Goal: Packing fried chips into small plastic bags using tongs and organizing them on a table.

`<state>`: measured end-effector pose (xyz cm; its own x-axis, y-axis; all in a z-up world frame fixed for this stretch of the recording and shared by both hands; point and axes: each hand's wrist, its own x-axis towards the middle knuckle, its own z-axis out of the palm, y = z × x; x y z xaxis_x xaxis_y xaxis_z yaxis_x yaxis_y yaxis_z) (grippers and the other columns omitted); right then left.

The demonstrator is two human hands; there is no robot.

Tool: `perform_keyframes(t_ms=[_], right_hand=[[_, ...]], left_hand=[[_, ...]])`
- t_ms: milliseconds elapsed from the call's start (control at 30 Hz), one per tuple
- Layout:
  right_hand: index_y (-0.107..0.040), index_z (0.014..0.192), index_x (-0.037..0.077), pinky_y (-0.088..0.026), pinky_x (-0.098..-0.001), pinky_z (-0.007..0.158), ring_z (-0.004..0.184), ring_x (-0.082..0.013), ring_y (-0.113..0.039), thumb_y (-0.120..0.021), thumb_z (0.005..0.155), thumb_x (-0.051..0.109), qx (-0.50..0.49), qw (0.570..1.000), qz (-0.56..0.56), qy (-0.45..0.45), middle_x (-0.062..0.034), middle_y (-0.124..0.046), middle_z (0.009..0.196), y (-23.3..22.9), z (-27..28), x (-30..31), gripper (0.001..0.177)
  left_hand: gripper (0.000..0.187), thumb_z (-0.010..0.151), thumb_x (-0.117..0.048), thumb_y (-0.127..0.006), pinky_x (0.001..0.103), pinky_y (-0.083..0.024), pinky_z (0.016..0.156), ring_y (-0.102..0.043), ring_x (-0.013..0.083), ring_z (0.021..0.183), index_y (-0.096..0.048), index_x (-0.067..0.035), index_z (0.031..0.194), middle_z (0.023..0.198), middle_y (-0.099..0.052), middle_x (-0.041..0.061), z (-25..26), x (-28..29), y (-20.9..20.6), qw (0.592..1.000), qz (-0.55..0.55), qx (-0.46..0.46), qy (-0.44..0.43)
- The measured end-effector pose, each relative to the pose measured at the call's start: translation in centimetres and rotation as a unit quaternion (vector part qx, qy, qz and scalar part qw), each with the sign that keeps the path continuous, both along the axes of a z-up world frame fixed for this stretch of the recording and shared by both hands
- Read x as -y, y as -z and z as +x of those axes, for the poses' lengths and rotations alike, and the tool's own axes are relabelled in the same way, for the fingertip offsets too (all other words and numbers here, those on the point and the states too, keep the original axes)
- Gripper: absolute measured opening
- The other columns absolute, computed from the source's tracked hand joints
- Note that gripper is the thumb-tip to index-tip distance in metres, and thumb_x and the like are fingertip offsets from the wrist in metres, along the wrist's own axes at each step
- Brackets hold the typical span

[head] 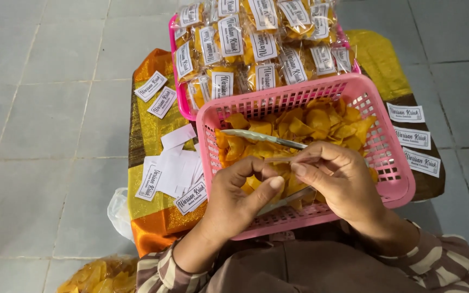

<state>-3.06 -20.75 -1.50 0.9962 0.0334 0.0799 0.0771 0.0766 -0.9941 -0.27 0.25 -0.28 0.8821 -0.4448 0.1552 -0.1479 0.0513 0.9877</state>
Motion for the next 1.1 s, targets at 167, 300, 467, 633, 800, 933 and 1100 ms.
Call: perform_keyframes(t_ms=[167,300,467,633,800,933,1100], right_hand=[[-0.071,0.098,0.0,-0.042,-0.0193,0.063,0.071,-0.0067,-0.052,-0.069,0.089,-0.001,0.01,1.0,-0.015,-0.014,-0.0031,-0.067,0.086,-0.1,0.0,-0.1,0.01],[-0.07,0.104,-0.001,-0.034,-0.0165,0.05,0.06,-0.0033,-0.045,-0.069,0.088,-0.005,-0.003,0.999,-0.002,-0.033,-0.0016,-0.064,0.081,-0.2,0.0,0.0,0.017],[-0.07,0.101,0.002,-0.032,-0.015,0.044,0.053,-0.0012,-0.044,-0.07,0.086,-0.006,0.03,0.998,-0.022,-0.043,-0.0011,-0.067,0.077,-0.5,0.1,-0.1,0.017],[-0.075,0.094,0.002,-0.035,-0.0165,0.046,0.054,-0.0025,-0.046,-0.072,0.088,0.002,0.033,0.996,-0.075,-0.026,0.0014,-0.067,0.07,-1.2,0.0,-0.3,0.007],[-0.074,0.099,0.0,-0.051,-0.018,0.062,0.071,-0.0076,-0.065,-0.071,0.085,-0.002,0.04,0.992,-0.118,-0.017,-0.0045,-0.076,0.087,-1.2,0.0,-0.5,0.014],[-0.074,0.094,0.0,-0.046,-0.0176,0.051,0.06,-0.006,-0.058,-0.074,0.084,-0.001,0.032,0.991,-0.129,-0.015,-0.003,-0.074,0.077,-1.6,0.0,-0.5,0.011],[-0.076,0.089,0.002,-0.045,-0.0183,0.051,0.056,-0.0061,-0.059,-0.074,0.085,0.006,0.059,0.985,-0.164,-0.011,-0.0013,-0.074,0.07,-2.0,0.0,-0.6,0.007]], left_hand=[[0.003,0.092,-0.005,-0.071,0.021,-0.052,0.068,-0.06,0.0083,0.07,-0.069,-0.003,0.091,0.08,-0.069,0.001,0.1,0.2,-0.2,0.999,0.032,0.024,-0.028],[0.002,0.094,-0.004,-0.069,0.02,-0.048,0.061,-0.056,0.0067,0.063,-0.067,-0.004,0.093,0.076,-0.066,-0.001,0.1,0.2,-0.2,1.0,0.019,0.008,-0.018],[0.004,0.092,-0.002,-0.069,0.026,-0.057,0.085,-0.07,0.0157,0.091,-0.068,0.0,0.096,0.105,-0.076,0.01,0.1,0.4,-0.3,0.999,0.008,0.027,-0.021],[0.006,0.094,-0.005,-0.069,0.025,-0.055,0.08,-0.066,0.0131,0.084,-0.067,-0.001,0.099,0.097,-0.072,0.006,0.0,0.3,0.1,0.999,0.011,0.037,-0.021],[0.003,0.093,-0.002,-0.068,0.024,-0.054,0.076,-0.065,0.013,0.079,-0.068,-0.001,0.096,0.092,-0.071,0.005,0.0,0.3,0.0,0.998,0.014,0.049,-0.026],[0.006,0.094,-0.004,-0.069,0.023,-0.055,0.074,-0.066,0.0114,0.078,-0.068,-0.002,0.099,0.09,-0.073,0.004,0.1,0.4,-0.2,0.998,0.028,0.045,-0.032],[0.007,0.097,-0.007,-0.067,0.021,-0.051,0.06,-0.06,0.0083,0.064,-0.068,-0.001,0.095,0.08,-0.069,0.003,0.0,0.2,-0.1,1.0,0.008,-0.004,-0.014]])
